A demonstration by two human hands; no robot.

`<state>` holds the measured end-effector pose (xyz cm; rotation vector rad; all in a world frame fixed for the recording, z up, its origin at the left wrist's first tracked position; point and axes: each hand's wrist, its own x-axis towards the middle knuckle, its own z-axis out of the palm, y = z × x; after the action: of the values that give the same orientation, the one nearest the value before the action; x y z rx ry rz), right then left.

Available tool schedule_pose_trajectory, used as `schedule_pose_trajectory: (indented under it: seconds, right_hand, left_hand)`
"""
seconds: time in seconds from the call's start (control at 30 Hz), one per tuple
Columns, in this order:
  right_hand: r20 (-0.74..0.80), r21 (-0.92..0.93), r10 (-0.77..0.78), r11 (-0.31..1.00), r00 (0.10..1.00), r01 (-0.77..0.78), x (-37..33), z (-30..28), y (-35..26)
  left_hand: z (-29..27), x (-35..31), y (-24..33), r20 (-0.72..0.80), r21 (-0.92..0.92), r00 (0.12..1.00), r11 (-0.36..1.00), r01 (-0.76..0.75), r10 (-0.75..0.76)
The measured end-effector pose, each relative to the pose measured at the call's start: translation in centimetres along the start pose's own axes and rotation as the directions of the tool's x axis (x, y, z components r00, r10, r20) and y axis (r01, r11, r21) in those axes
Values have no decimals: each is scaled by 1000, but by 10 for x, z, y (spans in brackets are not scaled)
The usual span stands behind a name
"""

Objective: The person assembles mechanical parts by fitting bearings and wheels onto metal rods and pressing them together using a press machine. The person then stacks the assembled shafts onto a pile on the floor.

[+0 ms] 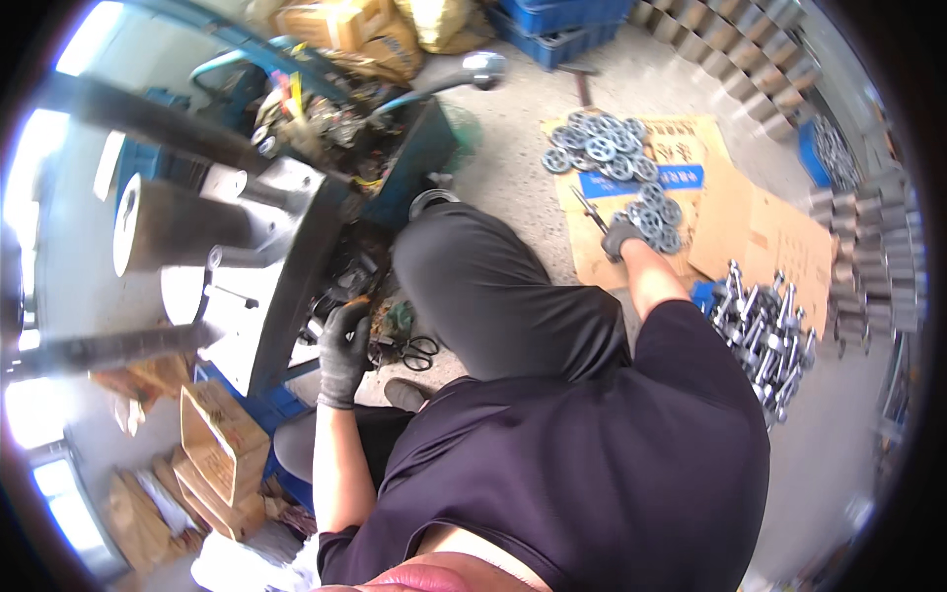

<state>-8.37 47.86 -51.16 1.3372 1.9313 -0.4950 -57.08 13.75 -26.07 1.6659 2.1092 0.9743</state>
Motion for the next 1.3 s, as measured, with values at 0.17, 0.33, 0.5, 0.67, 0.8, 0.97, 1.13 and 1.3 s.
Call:
schedule_pose_trajectory:
  seconds: [0.17,0.33,0.5,0.67,0.8,0.97,1.13,1.3]
  right_hand:
    - [-188,80,-146,983,971,163,-21,-47,-77]
    - [-349,-191,-630,773,694,606,-39,-199,-145]
    - [-321,-174,-800,577,508,798,-174,-309,-312]
    - [-191,139,-937,270,293,953,-292,-314,-373]
    - [-246,-353,-965,174,88,919,-361,-328,-343]
    - [-472,-526,-877,361,89,770,-413,-367,-281]
    - [-590,-541,-793,528,152,655,-409,-396,-233]
    - [-585,-450,-727,659,358,603,-395,-405,-222]
  left_hand:
    - [-24,-4,11,-64,8,998,1000,30,-29]
    - [-18,11,17,-188,-147,980,988,43,-71]
    - [-1,21,9,-181,-523,956,846,106,-231]
    - [10,26,27,-267,-884,927,449,-127,-262]
    - [-6,2,6,-47,-989,792,138,48,-608]
    - [-20,-3,13,190,-982,695,-135,133,-693]
    - [-18,-2,12,260,-965,699,-164,203,-666]
    - [-23,3,5,282,-959,626,-191,210,-727]
